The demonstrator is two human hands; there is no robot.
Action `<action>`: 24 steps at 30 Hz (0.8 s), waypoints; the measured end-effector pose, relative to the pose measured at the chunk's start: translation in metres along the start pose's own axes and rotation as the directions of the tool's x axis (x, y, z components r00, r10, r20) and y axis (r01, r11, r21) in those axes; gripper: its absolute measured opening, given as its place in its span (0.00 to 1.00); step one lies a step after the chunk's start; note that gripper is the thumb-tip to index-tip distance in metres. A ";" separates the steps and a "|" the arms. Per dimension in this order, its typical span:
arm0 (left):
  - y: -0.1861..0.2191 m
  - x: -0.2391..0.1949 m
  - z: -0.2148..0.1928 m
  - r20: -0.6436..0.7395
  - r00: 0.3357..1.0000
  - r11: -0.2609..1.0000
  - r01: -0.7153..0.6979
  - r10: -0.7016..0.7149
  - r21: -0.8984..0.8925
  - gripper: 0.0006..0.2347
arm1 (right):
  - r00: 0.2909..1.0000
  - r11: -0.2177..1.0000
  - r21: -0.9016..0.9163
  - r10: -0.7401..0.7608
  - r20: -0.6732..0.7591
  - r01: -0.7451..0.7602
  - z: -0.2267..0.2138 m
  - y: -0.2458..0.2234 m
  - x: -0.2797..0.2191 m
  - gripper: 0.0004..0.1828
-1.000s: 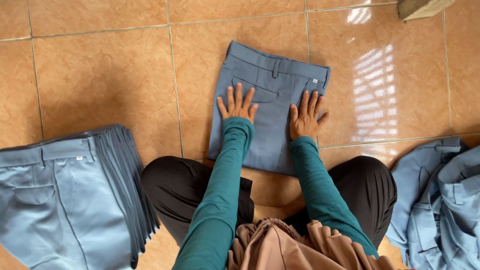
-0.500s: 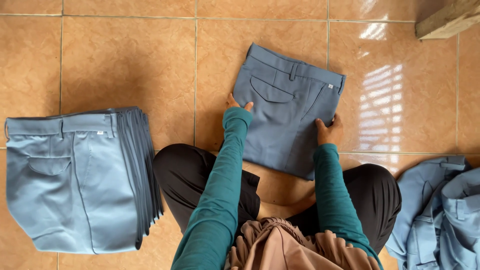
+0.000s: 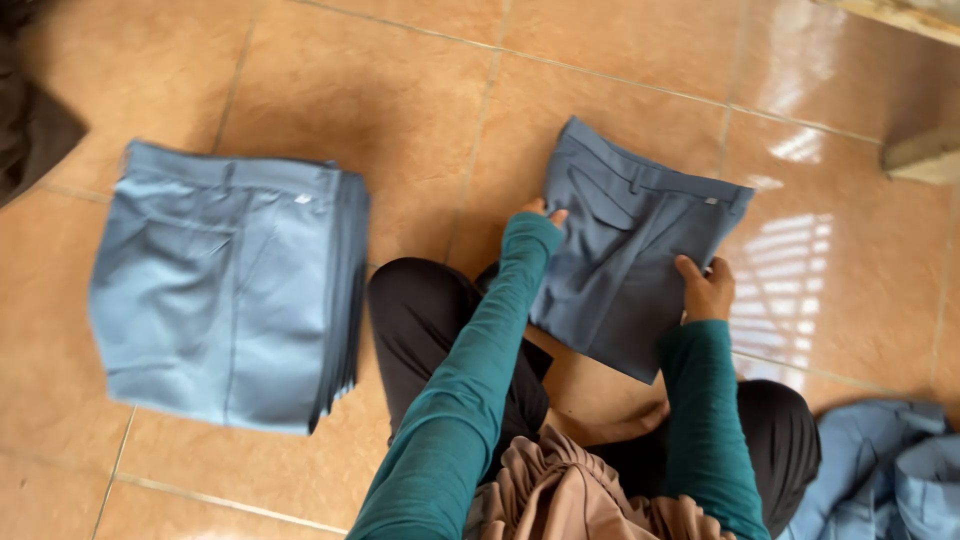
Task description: The person sits cross-legged on a tiled floor and folds multiple pairs of light blue trousers by hand. They lay each pair flat, fold the legs together, fold the garment in half or thirds, and then place the finished item onto a growing stack to the left.
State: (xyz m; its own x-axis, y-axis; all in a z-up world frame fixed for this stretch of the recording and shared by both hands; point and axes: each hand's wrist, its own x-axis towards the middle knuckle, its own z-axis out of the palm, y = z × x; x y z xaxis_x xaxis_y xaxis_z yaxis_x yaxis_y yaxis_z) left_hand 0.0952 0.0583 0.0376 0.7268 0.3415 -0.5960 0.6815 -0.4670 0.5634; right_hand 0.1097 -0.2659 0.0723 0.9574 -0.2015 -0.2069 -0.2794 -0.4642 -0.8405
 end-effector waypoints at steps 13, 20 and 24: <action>-0.149 -0.136 -0.324 -0.660 0.728 0.981 -0.101 0.188 0.168 0.33 | 0.881 0.811 0.559 -0.380 0.282 0.171 0.117 -0.279 -0.214 0.15; -0.351 -0.259 -0.467 -0.738 0.674 0.929 0.290 -0.030 0.228 0.33 | 0.728 0.735 0.634 -0.296 0.619 -0.240 0.245 -0.307 -0.350 0.17; -0.500 -0.207 -0.458 -0.548 0.745 0.906 0.421 -0.379 -0.054 0.40 | 0.529 0.915 0.263 -0.067 0.846 -0.305 0.290 -0.260 -0.382 0.26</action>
State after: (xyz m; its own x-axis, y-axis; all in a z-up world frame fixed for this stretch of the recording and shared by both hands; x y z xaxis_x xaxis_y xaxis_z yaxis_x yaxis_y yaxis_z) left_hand -0.3566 0.5950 0.1408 0.3307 0.8788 -0.3439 0.9275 -0.2353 0.2906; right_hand -0.1616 0.1816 0.2250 0.5871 0.6541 -0.4769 -0.5283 -0.1368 -0.8380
